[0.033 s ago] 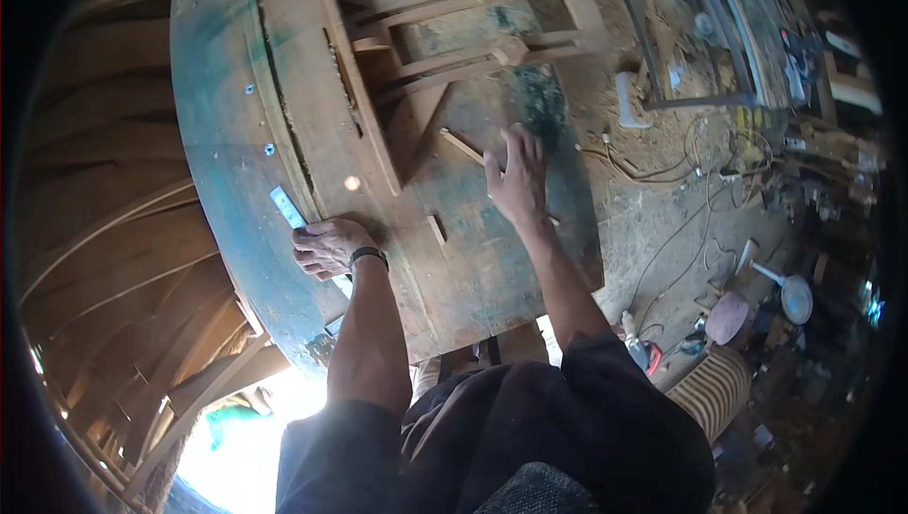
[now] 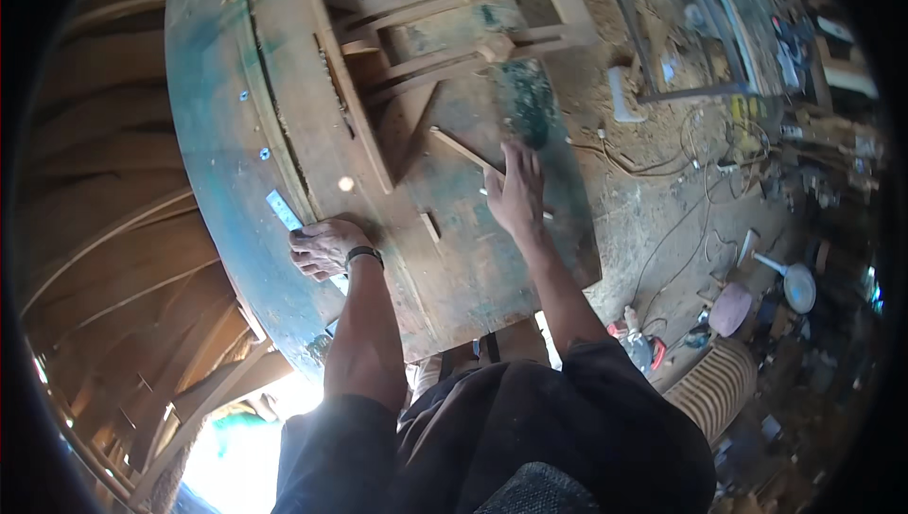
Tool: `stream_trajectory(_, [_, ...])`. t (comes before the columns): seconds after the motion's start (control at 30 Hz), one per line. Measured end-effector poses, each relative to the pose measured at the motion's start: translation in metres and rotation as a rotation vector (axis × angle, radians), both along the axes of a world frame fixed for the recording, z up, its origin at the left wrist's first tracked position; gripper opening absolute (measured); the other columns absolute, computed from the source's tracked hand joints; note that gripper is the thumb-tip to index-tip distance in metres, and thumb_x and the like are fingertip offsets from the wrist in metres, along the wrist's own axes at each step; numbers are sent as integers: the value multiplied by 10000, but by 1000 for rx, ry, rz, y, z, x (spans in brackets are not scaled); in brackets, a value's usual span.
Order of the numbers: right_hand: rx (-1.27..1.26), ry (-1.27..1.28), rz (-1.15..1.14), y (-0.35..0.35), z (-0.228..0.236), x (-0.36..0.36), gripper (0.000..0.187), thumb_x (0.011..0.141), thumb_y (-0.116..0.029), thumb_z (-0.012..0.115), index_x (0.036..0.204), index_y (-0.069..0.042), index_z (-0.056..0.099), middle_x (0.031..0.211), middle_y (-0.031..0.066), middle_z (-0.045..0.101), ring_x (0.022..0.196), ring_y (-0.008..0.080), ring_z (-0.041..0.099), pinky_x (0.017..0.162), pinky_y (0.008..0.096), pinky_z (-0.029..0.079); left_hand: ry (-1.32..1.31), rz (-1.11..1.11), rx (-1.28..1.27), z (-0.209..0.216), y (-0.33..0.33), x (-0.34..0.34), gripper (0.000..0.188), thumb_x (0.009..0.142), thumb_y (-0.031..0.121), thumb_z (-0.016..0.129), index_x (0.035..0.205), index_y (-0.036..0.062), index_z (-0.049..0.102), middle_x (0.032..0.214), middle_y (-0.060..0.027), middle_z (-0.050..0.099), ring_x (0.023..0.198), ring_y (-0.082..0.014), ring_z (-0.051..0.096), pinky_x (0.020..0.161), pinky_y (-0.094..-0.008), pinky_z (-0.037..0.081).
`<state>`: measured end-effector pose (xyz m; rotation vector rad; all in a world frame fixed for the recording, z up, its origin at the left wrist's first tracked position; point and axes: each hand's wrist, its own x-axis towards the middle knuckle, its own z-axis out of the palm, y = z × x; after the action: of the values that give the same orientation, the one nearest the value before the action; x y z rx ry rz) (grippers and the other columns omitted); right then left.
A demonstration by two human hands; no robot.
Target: The person measures a wooden assembly on a workbench with a square, then uses a power planer to smooth a long wooden plank, and finally picks up a power strip from the floor.
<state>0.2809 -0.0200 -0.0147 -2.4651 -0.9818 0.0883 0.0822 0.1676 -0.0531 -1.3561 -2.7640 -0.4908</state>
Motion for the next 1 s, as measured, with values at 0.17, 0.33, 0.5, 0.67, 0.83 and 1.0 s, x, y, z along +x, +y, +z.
stream_trajectory(0.17, [-114,18,-102,-103,21,-61,471,865,-245,668,1263,-35,531,1378,166,497,1289,376,433,1033,555,345,-4,-97,4,4,-7,-6,401,1016,389,334,1245,138,547,1207,-132,528,1136,-306,495,952,-476,355])
stream_trajectory(0.33, [-91,140,-246,-192,32,-103,411,853,-220,666,1202,-24,575,1327,188,531,1260,380,461,1017,559,376,-9,-369,-82,3,-3,-34,361,953,351,545,1188,77,562,1124,-196,577,1070,-343,566,902,-491,435])
stream_trajectory(0.5, [9,160,-502,-305,8,-137,255,837,-195,645,997,2,624,959,204,639,965,400,606,846,493,473,-280,-809,-201,-8,41,-115,329,926,289,604,1079,0,643,989,-233,689,852,-386,665,790,-531,507])
stream_trajectory(0.67, [-222,712,-833,-418,-35,-200,395,863,-357,621,1047,-8,641,1045,234,684,1030,392,648,901,455,510,-803,-918,-343,16,12,-141,356,968,329,616,1078,-9,634,882,-126,691,728,-234,618,662,-393,511])
stream_trajectory(0.83, [-425,1043,-990,-476,-74,-264,349,791,-311,589,861,7,715,911,242,714,911,322,704,842,411,541,-1119,-1066,-504,84,-68,-94,276,998,296,585,1103,41,581,906,-25,573,791,-137,531,667,-322,479])
stream_trajectory(1.0, [-228,875,-1019,-458,-93,-274,546,850,-483,621,1003,36,695,1023,256,695,1024,360,668,901,417,519,-1138,-1266,-550,120,-95,0,292,992,315,595,1045,28,606,849,3,568,778,-110,520,677,-284,462])
